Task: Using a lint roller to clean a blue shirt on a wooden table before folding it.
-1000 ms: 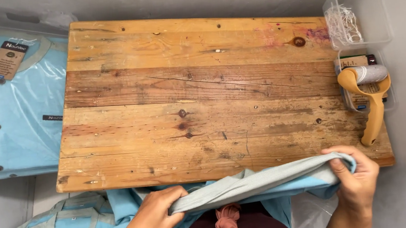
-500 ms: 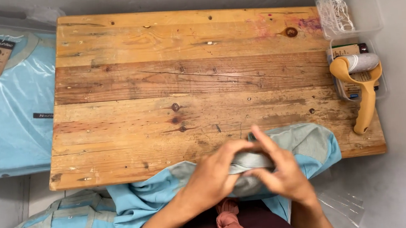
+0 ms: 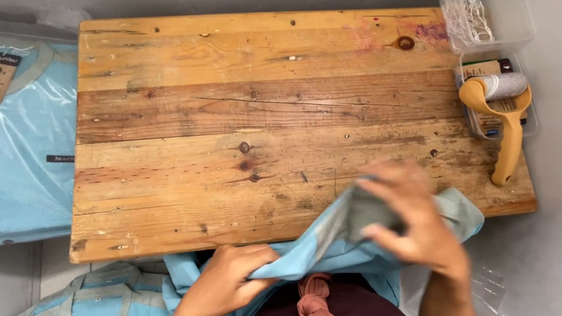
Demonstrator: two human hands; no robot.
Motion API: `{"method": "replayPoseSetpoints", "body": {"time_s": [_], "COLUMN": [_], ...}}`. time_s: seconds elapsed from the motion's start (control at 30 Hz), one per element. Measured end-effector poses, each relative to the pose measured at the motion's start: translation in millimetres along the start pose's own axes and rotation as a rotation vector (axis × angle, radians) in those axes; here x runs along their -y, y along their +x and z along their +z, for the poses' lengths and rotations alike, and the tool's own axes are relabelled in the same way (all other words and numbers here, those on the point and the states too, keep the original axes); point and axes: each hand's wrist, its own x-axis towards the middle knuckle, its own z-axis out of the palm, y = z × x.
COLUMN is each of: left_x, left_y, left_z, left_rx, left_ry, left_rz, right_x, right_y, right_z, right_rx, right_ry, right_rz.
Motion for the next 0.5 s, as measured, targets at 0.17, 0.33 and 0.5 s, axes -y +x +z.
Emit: {"method": "replayPoseSetpoints", "body": {"time_s": [0.17,0.33,0.5], "left_x": [-27,-45,-15], "left_y": [18,26,-1], "left_z": [-9,-18,-36], "left_rx": [0.013,0.183,0.317], "left_ry": [-0.11,-0.191,0.016], "left_rz": [0.199,0.242,0.061], "right_x": [22,43,14], "right_y": [20,47,29], "right_z": [33,40,4], "right_rx": [0.151,0.178,0.143], "right_ry": [0.131,0.496,0.733], "right_rz": [-0.243,-0.404,-0.299]}}
